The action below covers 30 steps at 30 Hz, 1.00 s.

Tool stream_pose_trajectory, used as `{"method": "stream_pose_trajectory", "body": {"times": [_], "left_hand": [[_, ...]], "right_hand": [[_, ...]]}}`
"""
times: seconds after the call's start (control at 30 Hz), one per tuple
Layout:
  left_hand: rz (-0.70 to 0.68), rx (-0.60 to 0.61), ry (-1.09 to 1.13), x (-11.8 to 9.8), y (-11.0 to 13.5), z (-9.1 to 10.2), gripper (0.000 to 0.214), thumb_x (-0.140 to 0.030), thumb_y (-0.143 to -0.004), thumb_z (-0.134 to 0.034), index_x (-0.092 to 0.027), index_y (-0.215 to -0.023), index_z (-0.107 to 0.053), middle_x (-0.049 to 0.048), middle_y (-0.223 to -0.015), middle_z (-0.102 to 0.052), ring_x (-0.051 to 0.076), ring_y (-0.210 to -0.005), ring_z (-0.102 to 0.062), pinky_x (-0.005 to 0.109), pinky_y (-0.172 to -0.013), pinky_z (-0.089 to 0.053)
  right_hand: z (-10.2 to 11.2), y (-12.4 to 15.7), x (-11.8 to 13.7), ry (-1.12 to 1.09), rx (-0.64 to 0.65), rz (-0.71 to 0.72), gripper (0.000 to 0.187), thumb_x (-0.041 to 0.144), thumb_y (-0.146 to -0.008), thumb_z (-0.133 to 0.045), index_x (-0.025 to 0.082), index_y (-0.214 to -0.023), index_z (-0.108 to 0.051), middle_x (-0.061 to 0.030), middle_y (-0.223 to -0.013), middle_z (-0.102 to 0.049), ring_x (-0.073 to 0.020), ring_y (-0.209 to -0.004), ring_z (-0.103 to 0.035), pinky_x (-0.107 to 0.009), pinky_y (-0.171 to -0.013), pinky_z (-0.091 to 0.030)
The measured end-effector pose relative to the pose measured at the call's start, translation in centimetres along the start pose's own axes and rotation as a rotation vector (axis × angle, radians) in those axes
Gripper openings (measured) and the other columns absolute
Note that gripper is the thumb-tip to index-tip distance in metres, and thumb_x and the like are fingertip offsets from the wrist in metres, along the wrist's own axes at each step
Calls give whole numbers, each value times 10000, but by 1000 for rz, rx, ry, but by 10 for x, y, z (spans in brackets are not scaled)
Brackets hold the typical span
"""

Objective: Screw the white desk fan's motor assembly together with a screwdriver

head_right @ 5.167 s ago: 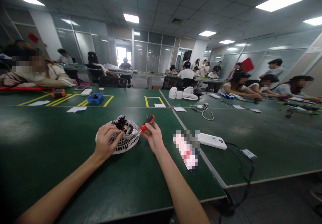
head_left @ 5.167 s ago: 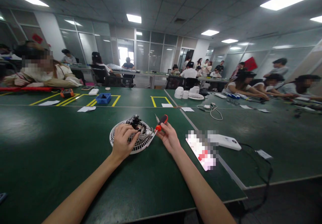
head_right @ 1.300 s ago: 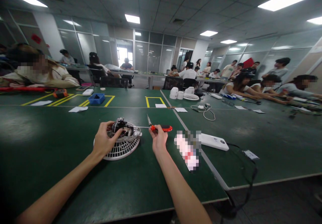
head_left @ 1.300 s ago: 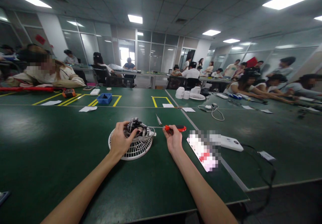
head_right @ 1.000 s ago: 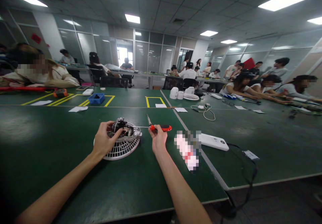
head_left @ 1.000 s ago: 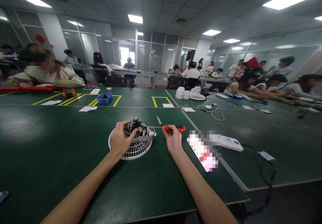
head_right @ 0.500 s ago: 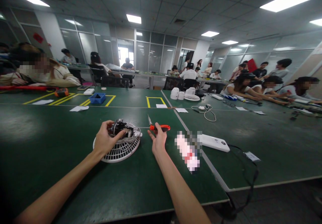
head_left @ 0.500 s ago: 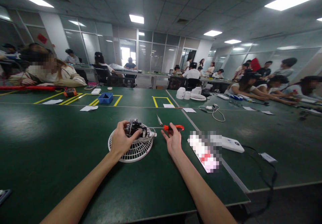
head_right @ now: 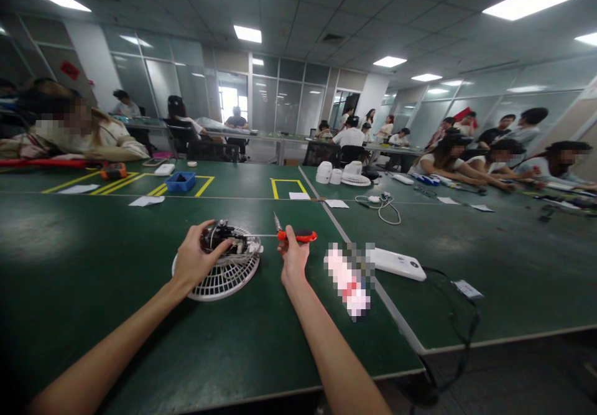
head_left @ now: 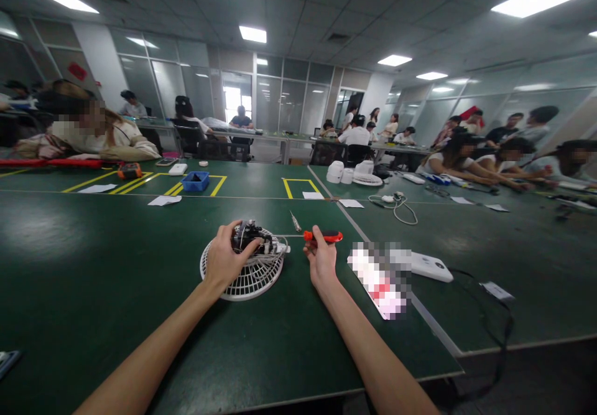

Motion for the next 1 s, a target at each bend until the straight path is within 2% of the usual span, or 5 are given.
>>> {"method": "stream_pose_trajectory", "body": {"times": [0.2,0.47,0.7,0.83,1.0], "left_hand": [[-15,-9,9,1,0,0,614,-594,-848,-743,-215,-1311,-608,80,-1119,-656,261,-978,-673,431,-877,-569],[-22,-9,10,1,0,-1,592,-583,-845,-751,-220,-1294,-619,76,-1105,-661,255,-966,-677,421,-864,-570],[-24,-22,12,2,0,-1,590,-576,-839,-758,-221,-1289,-624,84,-1129,-671,253,-964,-678,428,-871,-568],[-19,-22,13,1,1,-1,582,-575,-841,-757,-222,-1285,-627,79,-1118,-669,251,-962,-678,419,-853,-569],[-8,-6,9,1,1,0,598,-586,-841,-752,-215,-1291,-620,78,-1118,-667,256,-972,-678,418,-859,-570]], "right_hand": [[-2,-1,3,-88,39,-10,306,280,-620,-816,230,-792,-568,64,-682,-672,-137,-674,-669,-275,-639,-597],[1,-3,1,31,7,29,476,404,-581,-906,234,-830,-537,78,-582,-619,-87,-493,-520,-195,-479,-450],[1,-5,0,-97,19,8,205,283,-656,-700,238,-767,-534,46,-701,-670,-145,-681,-663,-286,-648,-601],[0,-4,2,-39,27,33,290,278,-623,-766,234,-816,-555,55,-663,-668,-135,-611,-647,-252,-586,-560],[-2,-2,2,35,31,62,494,425,-562,-918,238,-776,-513,107,-514,-540,-74,-442,-461,-194,-444,-414]]}}
Point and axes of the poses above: each hand's wrist, its own y-axis away from the middle knuckle, its own z-axis out of the back of the hand, x = y × z, the point moved 7 cm from there along -y, towards the middle knuckle
